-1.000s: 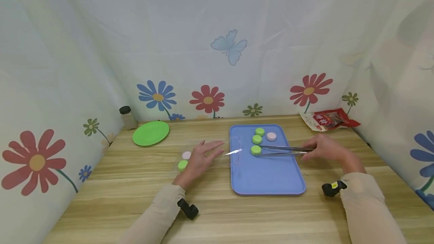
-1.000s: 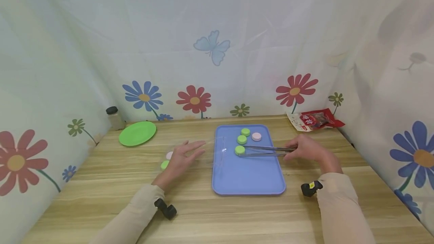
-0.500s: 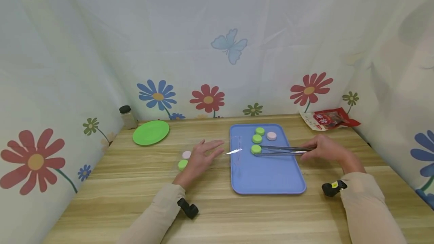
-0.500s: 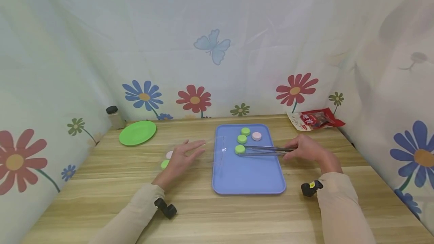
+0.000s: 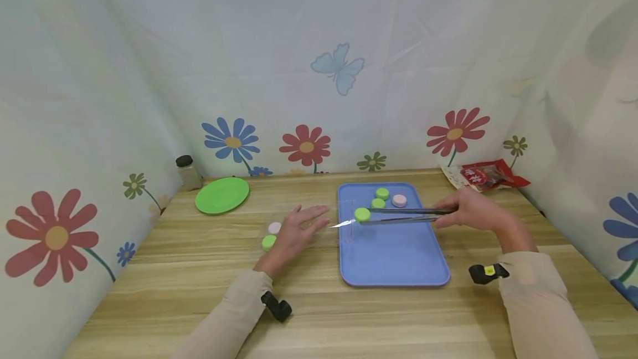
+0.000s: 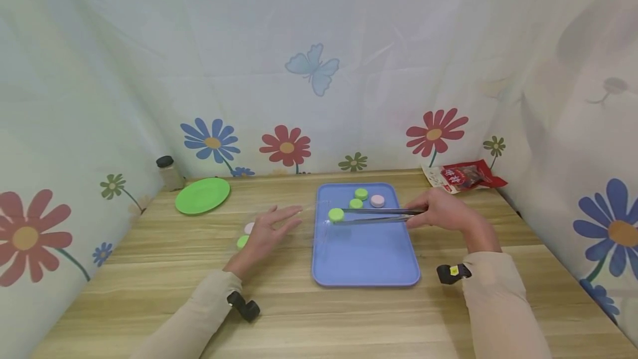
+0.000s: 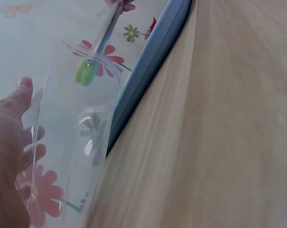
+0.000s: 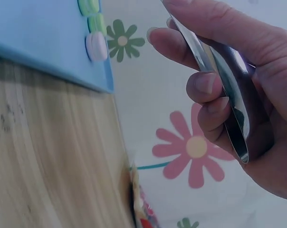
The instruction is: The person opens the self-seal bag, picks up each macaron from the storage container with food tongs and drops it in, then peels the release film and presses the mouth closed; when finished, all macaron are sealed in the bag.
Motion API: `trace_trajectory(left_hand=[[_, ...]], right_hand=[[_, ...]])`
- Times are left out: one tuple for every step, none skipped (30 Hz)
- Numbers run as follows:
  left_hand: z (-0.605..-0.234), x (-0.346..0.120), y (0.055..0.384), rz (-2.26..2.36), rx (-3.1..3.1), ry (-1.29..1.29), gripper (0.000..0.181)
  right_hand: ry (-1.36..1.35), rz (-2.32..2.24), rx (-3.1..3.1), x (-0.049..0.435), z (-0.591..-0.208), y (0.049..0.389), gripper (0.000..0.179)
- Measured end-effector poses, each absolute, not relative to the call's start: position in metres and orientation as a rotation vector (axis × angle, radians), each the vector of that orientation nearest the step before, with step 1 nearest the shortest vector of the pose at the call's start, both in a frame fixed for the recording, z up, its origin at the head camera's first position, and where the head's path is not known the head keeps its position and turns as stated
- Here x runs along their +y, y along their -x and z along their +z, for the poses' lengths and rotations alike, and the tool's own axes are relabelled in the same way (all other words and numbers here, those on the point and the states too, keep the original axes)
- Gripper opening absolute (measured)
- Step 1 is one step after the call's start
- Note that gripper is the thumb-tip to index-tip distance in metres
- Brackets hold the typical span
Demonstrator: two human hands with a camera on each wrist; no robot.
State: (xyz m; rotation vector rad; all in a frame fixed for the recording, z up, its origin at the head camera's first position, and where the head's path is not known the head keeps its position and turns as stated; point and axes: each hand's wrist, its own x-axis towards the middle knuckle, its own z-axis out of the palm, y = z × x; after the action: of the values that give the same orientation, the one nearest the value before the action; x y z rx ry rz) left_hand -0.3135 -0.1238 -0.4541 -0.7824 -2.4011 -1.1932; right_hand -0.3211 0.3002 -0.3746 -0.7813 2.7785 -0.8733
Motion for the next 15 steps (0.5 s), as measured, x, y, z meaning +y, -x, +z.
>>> trace_trajectory(left_hand=[[-0.454, -0.124, 0.314, -1.191, -2.398, 0.784, 0.040], [-0.454, -0.124, 0.314, -1.188, -2.397, 0.782, 0.040], [-0.454, -0.123, 0.313, -1.185, -2.396, 0.782, 0.040], [-0.454, -0.123, 0.313, -1.184, -2.394, 0.783, 0.040], [-0.454, -0.123, 0.313, -1.181, -2.394, 0.783, 0.040], [-0.454, -0.123, 0.313, -1.178, -2.394, 0.783, 0.040], [-0.455, -0.123, 0.313, -1.177, -2.393, 0.782, 0.040], [-0.455, -0.123, 0.313, -1.179, -2.391, 0.783, 0.040], [-0.455, -0.124, 0.313, -1.182, -2.388, 0.784, 0.040], [-0.455, -0.124, 0.313, -1.182, -2.386, 0.782, 0.040], [-0.455, -0.123, 0.313, -1.185, -2.382, 0.784, 0.040], [-0.455, -0.123, 0.313, -1.189, -2.379, 0.783, 0.039], [-0.455, -0.123, 0.313, -1.193, -2.376, 0.783, 0.038], [-0.455, -0.123, 0.313, -1.199, -2.373, 0.784, 0.038], [-0.455, -0.123, 0.313, -1.200, -2.372, 0.783, 0.037]], right_hand=[[0.789, -0.860, 2.783, 0.297, -0.372, 0.320, 0.040], [0.790, -0.849, 2.782, 0.293, -0.370, 0.319, 0.040], [0.794, -0.836, 2.779, 0.289, -0.368, 0.318, 0.040], [0.798, -0.820, 2.778, 0.285, -0.366, 0.317, 0.039], [0.799, -0.806, 2.775, 0.280, -0.365, 0.316, 0.038], [0.798, -0.793, 2.769, 0.275, -0.363, 0.316, 0.037], [0.802, -0.774, 2.766, 0.271, -0.362, 0.315, 0.036], [0.803, -0.762, 2.760, 0.266, -0.361, 0.315, 0.035], [0.819, -0.740, 2.763, 0.261, -0.361, 0.314, 0.034], [0.831, -0.719, 2.770, 0.256, -0.360, 0.314, 0.034], [0.849, -0.689, 2.780, 0.252, -0.359, 0.313, 0.035], [0.868, -0.663, 2.789, 0.247, -0.359, 0.313, 0.034], [0.897, -0.640, 2.795, 0.241, -0.360, 0.314, 0.035], [0.924, -0.621, 2.793, 0.236, -0.360, 0.314, 0.034], [0.946, -0.605, 2.790, 0.230, -0.361, 0.315, 0.034]])
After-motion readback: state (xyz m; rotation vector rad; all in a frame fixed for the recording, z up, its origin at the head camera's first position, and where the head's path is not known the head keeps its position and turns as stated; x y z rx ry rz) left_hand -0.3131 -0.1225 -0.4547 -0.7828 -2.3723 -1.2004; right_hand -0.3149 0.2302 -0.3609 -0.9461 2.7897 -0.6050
